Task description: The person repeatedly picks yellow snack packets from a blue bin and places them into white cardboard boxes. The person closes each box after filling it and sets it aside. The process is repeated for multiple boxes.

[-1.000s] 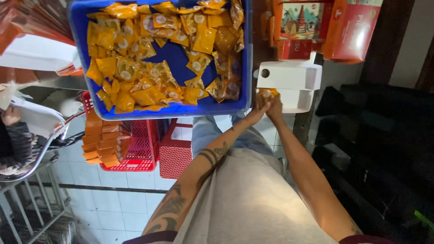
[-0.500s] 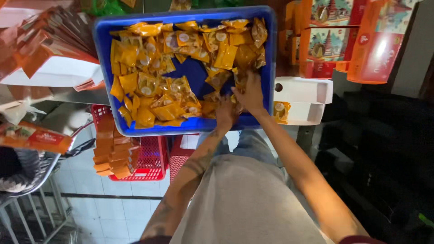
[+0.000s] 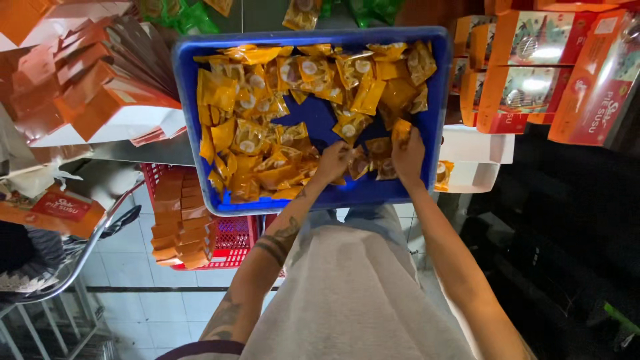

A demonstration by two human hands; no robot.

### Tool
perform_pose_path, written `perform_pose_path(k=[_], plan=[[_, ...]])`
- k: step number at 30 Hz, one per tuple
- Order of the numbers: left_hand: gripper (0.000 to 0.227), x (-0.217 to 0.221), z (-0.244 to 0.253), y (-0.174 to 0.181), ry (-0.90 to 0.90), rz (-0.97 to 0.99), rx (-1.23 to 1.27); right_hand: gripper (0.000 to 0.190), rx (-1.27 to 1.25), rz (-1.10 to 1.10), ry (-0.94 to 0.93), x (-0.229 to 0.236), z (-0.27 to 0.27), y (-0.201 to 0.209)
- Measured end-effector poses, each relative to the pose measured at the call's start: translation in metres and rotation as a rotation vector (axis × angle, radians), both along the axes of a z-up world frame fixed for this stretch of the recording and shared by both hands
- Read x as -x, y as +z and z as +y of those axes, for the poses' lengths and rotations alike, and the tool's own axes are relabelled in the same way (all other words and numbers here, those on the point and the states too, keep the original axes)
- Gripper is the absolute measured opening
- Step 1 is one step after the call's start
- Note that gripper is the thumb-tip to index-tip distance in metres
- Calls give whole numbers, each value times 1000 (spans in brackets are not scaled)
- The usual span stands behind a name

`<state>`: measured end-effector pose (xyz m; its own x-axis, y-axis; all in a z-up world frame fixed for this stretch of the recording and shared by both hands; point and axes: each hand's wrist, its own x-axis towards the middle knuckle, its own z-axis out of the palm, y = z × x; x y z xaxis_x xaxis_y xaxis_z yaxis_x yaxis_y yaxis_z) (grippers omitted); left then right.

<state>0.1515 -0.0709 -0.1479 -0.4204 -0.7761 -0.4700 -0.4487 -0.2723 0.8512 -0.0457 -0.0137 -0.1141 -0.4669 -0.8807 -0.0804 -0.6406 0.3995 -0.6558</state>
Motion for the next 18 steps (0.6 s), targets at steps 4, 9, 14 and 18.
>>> perform_pose_path(k=[4,9,14,18], plan=[[59,0,4,9,-210,-52,76,27,101,-109,-121,-5,18,3],[80,21,9,16,-358,-266,141,22,145,-151,-203,-8,29,18],[35,12,-13,10,10,-246,-11,14,173,-295,-172,4,36,40],[41,-2,-14,20,356,-42,-226,19,195,-254,-48,12,28,58]])
